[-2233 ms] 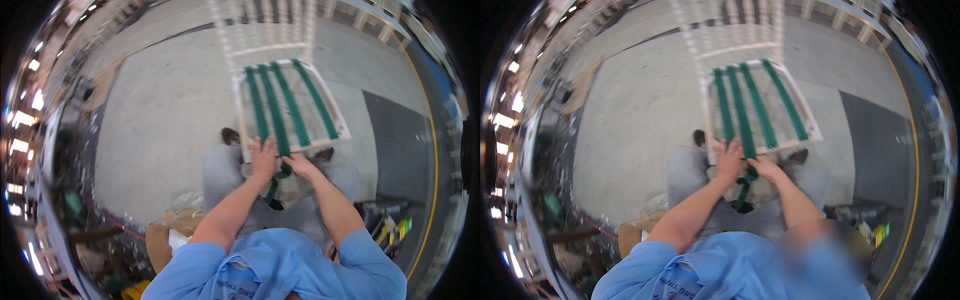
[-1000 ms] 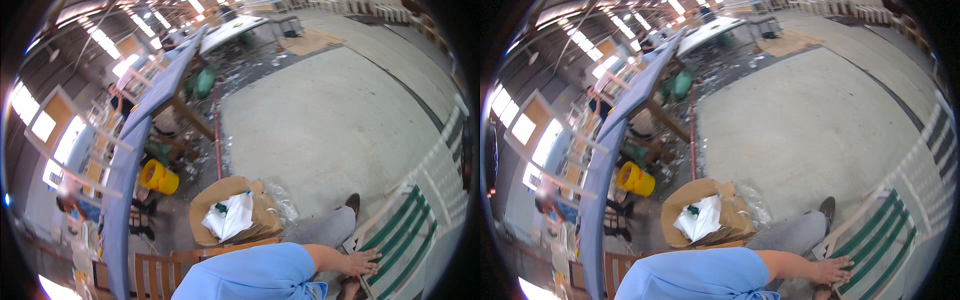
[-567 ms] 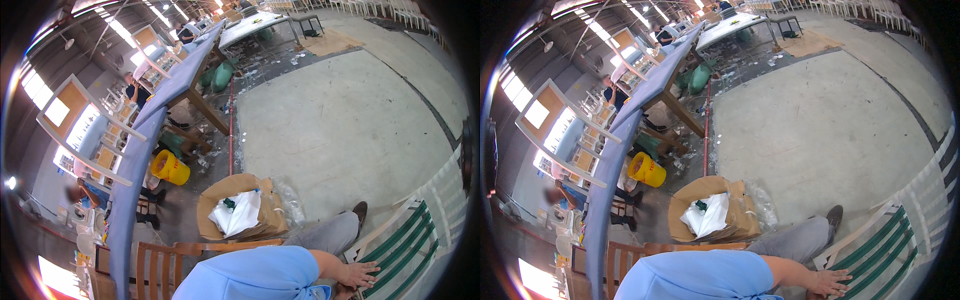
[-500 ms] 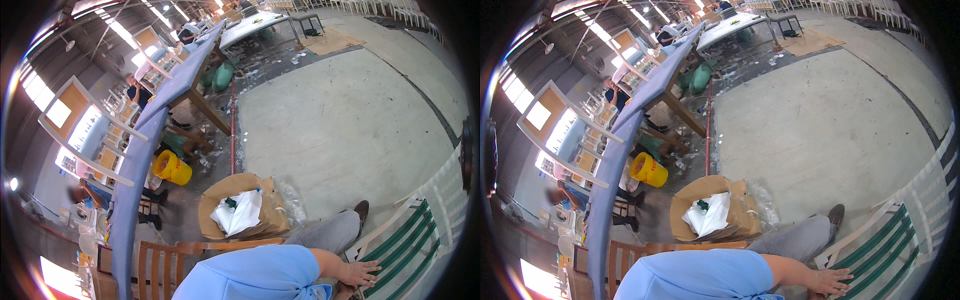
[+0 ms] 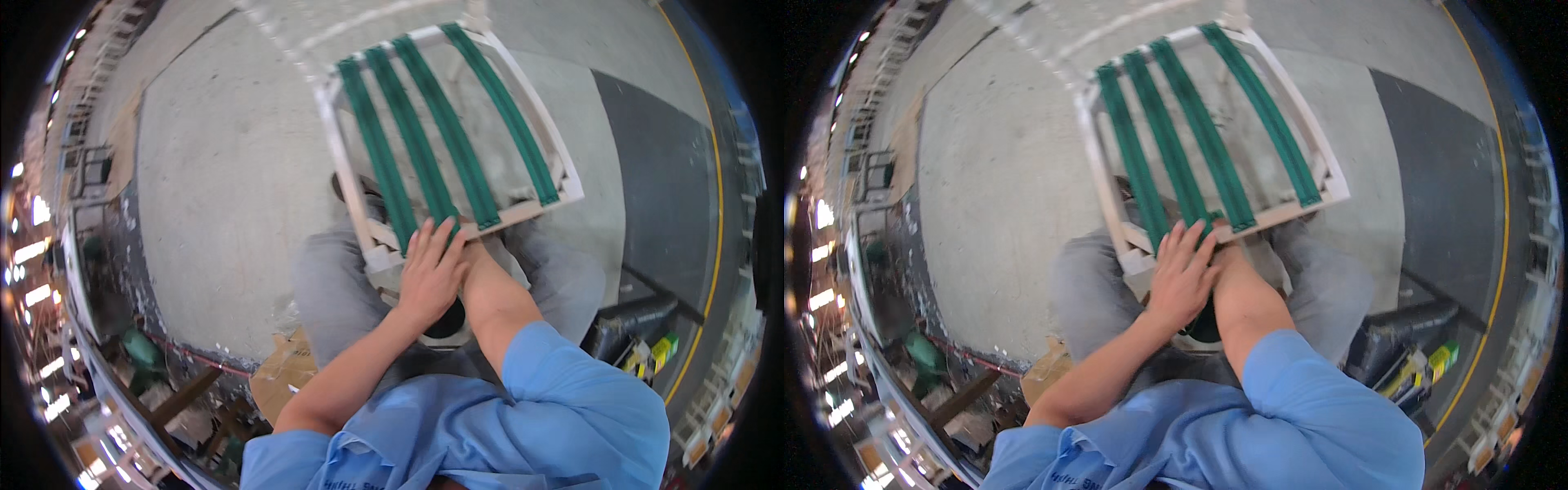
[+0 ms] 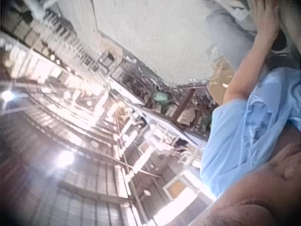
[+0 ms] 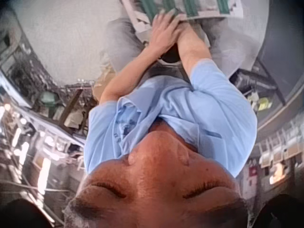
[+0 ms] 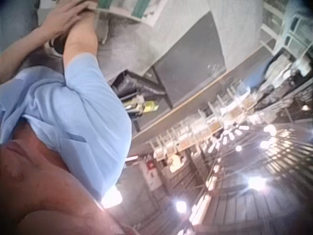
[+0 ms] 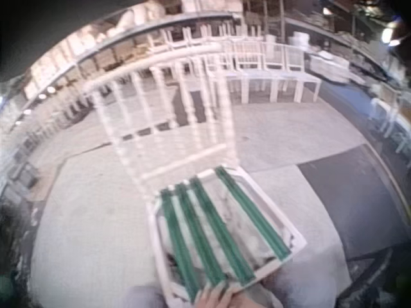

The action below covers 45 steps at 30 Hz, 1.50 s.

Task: The person attaches green webbing strips to the seat frame of a white wooden chair. They position each strip, secure it with a pneumatic staple gun, and trim excess material with scissors. The process is repeated for multiple parallel strips across the chair seat.

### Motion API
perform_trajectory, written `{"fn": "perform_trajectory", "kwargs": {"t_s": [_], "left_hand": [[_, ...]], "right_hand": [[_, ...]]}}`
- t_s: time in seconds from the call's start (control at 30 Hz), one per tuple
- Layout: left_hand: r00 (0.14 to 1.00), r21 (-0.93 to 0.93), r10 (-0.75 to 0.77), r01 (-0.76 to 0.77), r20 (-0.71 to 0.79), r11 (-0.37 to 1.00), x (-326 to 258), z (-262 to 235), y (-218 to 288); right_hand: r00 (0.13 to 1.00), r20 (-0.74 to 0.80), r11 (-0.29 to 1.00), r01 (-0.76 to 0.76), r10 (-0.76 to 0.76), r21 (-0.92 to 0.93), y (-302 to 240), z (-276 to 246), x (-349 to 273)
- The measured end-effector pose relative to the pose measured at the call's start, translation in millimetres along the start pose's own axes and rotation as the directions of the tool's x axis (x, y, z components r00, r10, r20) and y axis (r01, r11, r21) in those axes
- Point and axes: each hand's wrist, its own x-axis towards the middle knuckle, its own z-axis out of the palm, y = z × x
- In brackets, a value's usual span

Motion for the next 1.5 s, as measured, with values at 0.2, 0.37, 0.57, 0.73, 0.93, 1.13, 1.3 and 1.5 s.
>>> {"fn": "perform_trajectory", "kwargs": {"t_s": [0.2, 0.37, 0.57, 0.73, 0.93, 1.13, 1.3, 1.5], "left_hand": [[0.189, -0.44, -0.485, 0.758, 0.854, -0.481, -57.7, 44.9, -0.6], [0.386, -0.308, -0.176, 0.312, 0.906, -0.899, -55.4, 102.6, -47.9], [0.45, -0.303, -0.111, 0.379, 0.886, -0.874, -41.0, 137.2, -77.6], [0.457, -0.371, -0.298, 0.076, 0.838, -0.926, 0.0, 143.0, -84.1], [0.503, -0.342, -0.267, 0.062, 0.822, -0.937, 15.2, 126.8, -84.3], [0.51, -0.162, -0.148, -0.017, 0.847, -0.987, -2.0, 130.2, -88.2], [0.642, -0.228, -0.14, 0.056, 0.754, -0.972, 3.2, 151.4, -95.5], [0.581, -0.273, -0.154, 0.123, 0.799, -0.954, 4.8, 183.7, -115.9]], "right_hand": [[0.994, -0.054, 0.971, -0.086, 0.1, 0.224, -1.9, 21.8, -4.0], [0.983, -0.116, 0.929, -0.093, 0.143, 0.358, 4.7, 29.4, -2.5], [0.96, -0.201, 0.852, -0.064, 0.195, 0.52, 12.8, 26.9, 23.6], [0.938, -0.275, 0.787, 0.002, 0.213, 0.617, 6.4, 38.3, 69.1], [0.924, -0.299, 0.767, 0.009, 0.24, 0.642, 10.8, 31.1, 74.1], [0.93, -0.29, 0.765, 0.014, 0.227, 0.644, 11.7, 18.2, 53.7], [0.922, -0.303, 0.769, 0.011, 0.239, 0.639, 12.9, 3.8, 27.8], [0.907, -0.107, 0.893, -0.369, 0.406, 0.259, -0.9, -39.7, -68.6]]}}
